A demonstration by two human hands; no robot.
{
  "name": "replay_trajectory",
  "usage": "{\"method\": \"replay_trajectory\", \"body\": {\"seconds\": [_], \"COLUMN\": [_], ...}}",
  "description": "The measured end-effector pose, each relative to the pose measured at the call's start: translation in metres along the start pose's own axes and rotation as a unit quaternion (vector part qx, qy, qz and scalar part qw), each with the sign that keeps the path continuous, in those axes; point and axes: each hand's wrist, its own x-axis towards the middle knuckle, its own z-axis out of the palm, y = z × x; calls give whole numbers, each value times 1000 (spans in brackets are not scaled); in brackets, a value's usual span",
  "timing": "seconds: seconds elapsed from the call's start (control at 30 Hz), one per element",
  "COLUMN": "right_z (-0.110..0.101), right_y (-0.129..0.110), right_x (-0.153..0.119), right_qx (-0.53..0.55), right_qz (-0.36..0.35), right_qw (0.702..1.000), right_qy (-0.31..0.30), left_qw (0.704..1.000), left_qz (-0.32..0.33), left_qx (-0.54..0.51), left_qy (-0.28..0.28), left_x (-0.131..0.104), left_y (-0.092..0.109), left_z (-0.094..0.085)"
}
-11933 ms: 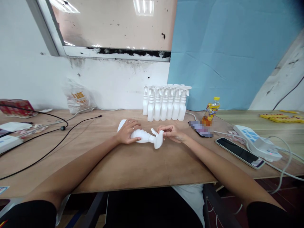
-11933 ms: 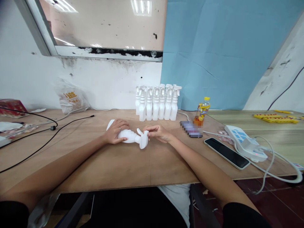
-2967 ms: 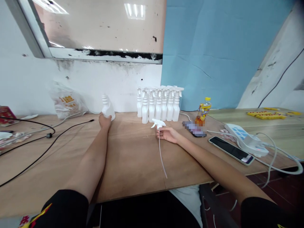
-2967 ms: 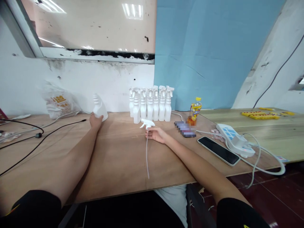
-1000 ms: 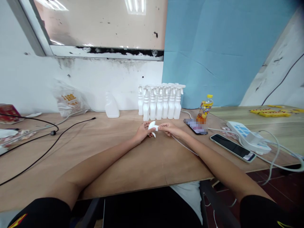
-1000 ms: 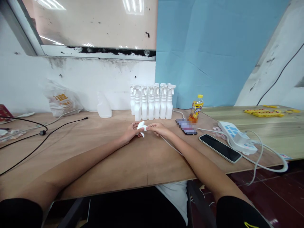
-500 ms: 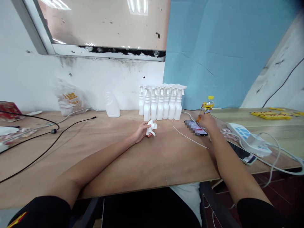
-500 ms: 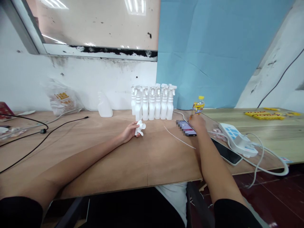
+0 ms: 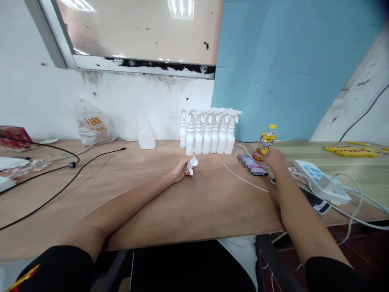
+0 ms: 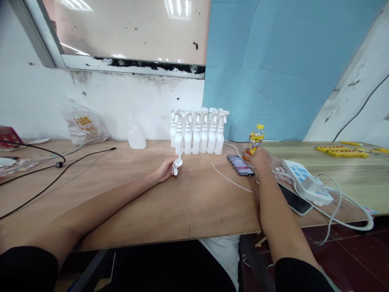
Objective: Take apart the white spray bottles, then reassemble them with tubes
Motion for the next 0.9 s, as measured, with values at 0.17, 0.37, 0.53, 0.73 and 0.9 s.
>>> {"method": "replay_trajectory", "body": {"seconds": [0.17,0.37,0.53,0.73,0.9], "right_z": [-8,11,24,23,29], "right_y": [-62,-145,-157,-154,-161], "right_x": [-23,-110,-140,-142,-149], "right_qx": [266,598,558,404,450], "right_qz": [-75,-251,-319,-446,-386], "right_qw": [961,724,721,793,795], "right_qy": [14,-236,-257,-89,-126], "left_qw": [1000,999,997,995,995], "left_qz": [-4,11,28,35,35], "left_qx": [6,24,50,76,81], "left_qy": [19,43,55,62,47], "left_x": [1,1,2,4,2], "left_y": [1,-1,-5,-10,-12], "left_z": [1,5,7,7,3]}}
